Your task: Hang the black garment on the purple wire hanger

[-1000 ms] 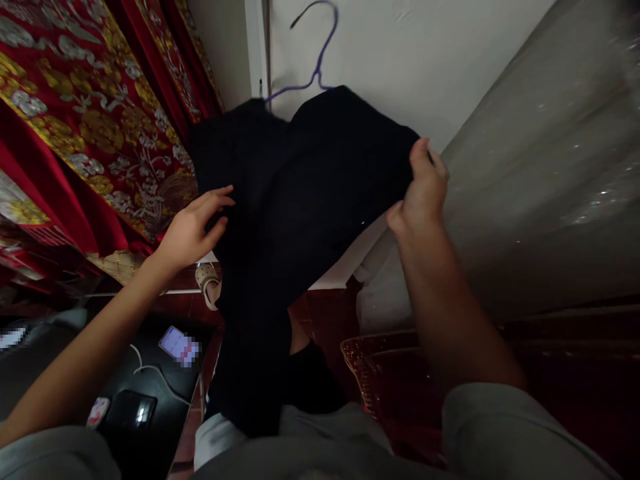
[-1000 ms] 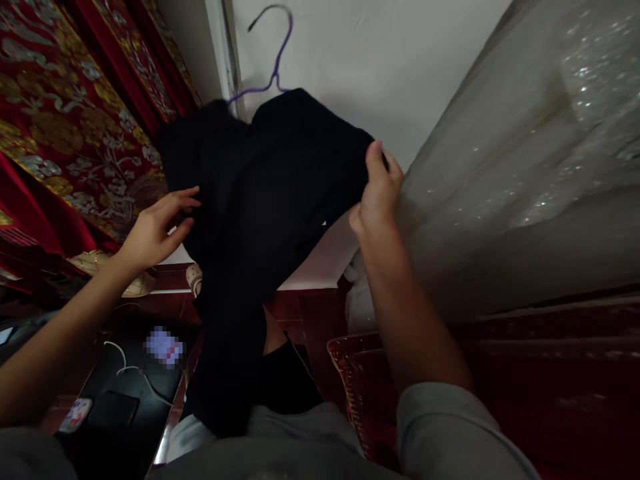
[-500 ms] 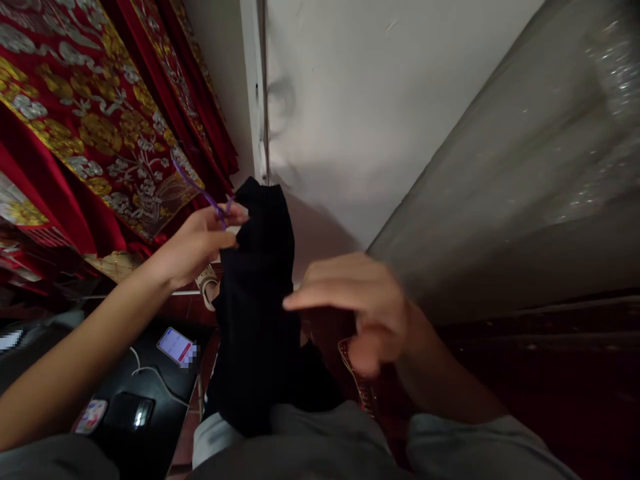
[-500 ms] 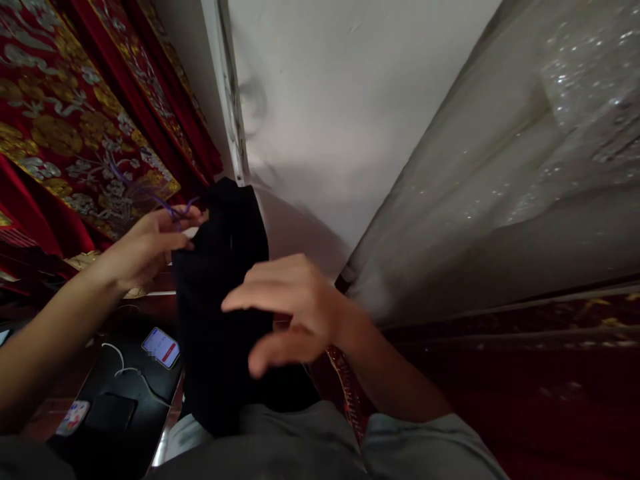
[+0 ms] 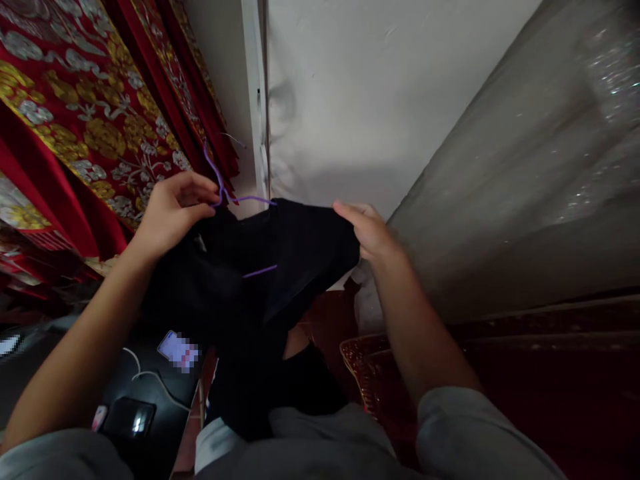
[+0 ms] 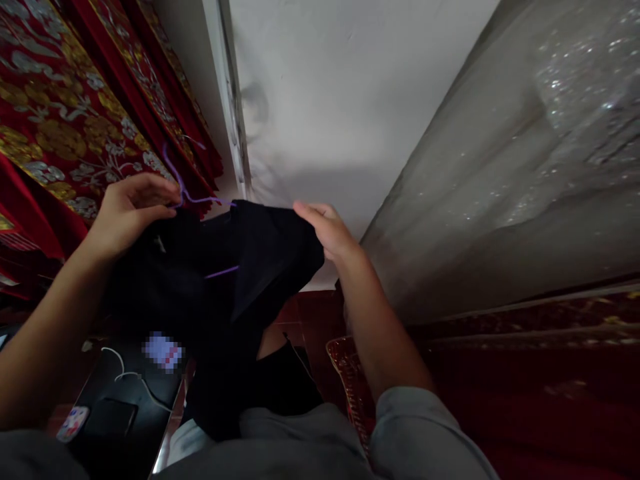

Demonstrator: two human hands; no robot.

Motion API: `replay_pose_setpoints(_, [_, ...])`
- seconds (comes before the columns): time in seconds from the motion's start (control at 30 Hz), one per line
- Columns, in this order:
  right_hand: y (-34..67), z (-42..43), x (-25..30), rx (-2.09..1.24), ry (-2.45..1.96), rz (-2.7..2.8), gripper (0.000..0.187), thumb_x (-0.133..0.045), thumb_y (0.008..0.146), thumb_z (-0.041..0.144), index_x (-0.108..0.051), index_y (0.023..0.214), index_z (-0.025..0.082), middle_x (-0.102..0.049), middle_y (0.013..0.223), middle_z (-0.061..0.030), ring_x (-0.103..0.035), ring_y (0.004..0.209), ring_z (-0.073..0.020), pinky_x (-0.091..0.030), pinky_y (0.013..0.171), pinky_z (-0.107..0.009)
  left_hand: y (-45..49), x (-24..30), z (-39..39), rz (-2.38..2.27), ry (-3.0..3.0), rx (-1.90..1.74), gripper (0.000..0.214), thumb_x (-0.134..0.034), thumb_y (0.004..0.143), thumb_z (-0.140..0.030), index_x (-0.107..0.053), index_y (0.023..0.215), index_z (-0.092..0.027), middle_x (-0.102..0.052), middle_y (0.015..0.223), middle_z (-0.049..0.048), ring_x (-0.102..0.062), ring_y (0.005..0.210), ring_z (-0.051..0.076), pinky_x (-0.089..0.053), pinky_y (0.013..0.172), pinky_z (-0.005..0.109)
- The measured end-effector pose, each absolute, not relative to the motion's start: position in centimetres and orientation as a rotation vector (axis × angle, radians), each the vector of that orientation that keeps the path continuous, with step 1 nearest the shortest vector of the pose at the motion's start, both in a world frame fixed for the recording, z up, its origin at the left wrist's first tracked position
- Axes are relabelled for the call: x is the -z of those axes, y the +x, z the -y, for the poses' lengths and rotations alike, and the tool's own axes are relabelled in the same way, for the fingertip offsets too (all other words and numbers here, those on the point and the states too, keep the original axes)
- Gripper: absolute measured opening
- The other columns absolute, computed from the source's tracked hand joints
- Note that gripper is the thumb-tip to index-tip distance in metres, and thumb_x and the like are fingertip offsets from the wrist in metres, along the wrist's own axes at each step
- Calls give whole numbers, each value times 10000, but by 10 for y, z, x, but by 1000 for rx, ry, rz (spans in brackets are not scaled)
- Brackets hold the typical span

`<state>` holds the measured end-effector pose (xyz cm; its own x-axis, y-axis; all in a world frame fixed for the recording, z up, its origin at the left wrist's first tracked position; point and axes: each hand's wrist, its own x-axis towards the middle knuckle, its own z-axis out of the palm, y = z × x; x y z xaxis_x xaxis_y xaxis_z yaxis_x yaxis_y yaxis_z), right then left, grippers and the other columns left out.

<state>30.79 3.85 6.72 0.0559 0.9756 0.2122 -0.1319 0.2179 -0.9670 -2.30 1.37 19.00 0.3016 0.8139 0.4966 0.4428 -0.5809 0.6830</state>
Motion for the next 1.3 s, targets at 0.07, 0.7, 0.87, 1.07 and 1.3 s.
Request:
replay_pose_setpoints(0.07, [307, -52, -82, -1027, -922, 1095, 526, -850, 655, 715, -639, 692, 236, -681, 698, -38, -724, 811, -265, -619, 691, -417, -21, -180, -16, -1124, 2177, -1522, 274, -743, 825, -247, -653, 1081, -211, -716, 1120, 57, -693, 1030, 229, -586, 951, 414])
replay_pose_setpoints(0.7, [318, -122, -139, -770, -873, 1097, 560, -725, 624, 867, -676, 875, 368, -727, 785, -7, -642, 1082, -274, -525, 917, -464, 26, -73, 11, -1469, 2740, -211, 277, -520, 1050, -411, -640, 1154, -183, -731, 1041, 126, -744, 892, 293, -554, 711, 367])
replay_pose_setpoints(0.87, [350, -103, -112, -700, -937, 1088, 537, -685, 696, 862, -683, 914, 371, -754, 864, -25, -652, 1112, -329, -535, 849, -510, 21, -57, 32, -1543, 2722, -381, 203, -540, 1055, -358, -642, 1119, -195, -689, 983, 116, -710, 830, 260, -523, 663, 338])
replay_pose_setpoints(1.07, [380, -104, -94, -608, -966, 1071, 442, -745, 719, 774, -631, 765, 350, -748, 896, -34, -654, 1015, -311, -547, 885, -544, 28, -38, 52, -1121, 2909, -368, 158, -549, 1059, -250, -669, 994, -170, -657, 800, 52, -669, 775, 219, -506, 728, 311])
replay_pose_setpoints(1.3, [322, -16, -49, -250, -986, 903, 148, -765, 809, 365, -709, 917, 280, -724, 1043, -48, -661, 979, -231, -536, 928, -429, 68, -18, 77, -990, 2603, -731, 205, -529, 1048, -194, -626, 870, -167, -644, 745, 32, -625, 717, 187, -481, 713, 284])
